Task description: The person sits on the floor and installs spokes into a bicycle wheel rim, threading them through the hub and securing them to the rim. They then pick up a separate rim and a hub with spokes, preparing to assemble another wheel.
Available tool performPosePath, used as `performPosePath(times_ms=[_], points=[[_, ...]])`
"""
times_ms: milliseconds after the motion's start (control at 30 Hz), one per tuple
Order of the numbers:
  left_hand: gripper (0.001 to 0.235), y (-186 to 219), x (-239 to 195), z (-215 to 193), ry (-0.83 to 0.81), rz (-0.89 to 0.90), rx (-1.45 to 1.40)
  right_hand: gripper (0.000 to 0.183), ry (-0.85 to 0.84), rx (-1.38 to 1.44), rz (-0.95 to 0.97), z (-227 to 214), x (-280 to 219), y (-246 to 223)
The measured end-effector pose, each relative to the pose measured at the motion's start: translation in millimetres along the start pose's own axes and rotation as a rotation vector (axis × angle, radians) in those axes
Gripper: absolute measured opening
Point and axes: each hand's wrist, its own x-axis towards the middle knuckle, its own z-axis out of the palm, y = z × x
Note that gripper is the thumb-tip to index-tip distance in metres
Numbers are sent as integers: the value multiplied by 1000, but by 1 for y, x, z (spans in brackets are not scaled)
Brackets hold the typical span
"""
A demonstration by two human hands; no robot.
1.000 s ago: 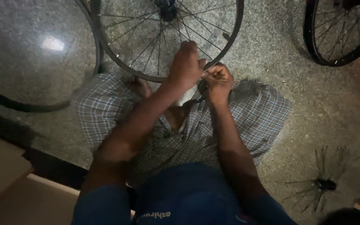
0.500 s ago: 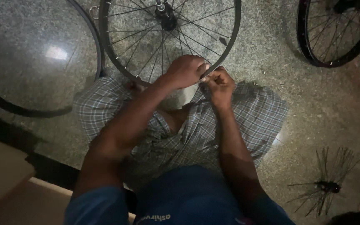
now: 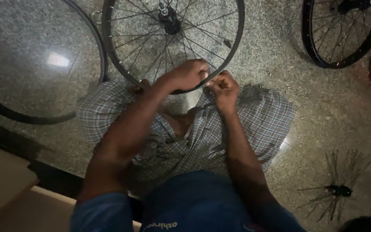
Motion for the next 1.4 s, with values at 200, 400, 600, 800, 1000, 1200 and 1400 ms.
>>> performPosePath(times_ms=[200,400,600,800,1000,1200,1400], points=[[37,8,3,2,-48,-226,166,17,-41,52,39,-7,1,5],[25,9,-3,9,34,-158,270,16,-30,52,134,-10,1,10],[18,2,-3,-4,-98,-152,-8,14,-52,50,87,-7,0,4],[32,-12,4,25,36,-114,322,12,-68,63,225,-5,4,-26],[25,3,-4,-4,-125,-163,-69,11,276,695,381,-44,33,-55],[35,26,-1,-6,-167,-335,147,17,346,865,418,-43,28,-44],[22,25,-11,-27,-266,-309,144,16,311,739,355,-21,26,-42]])
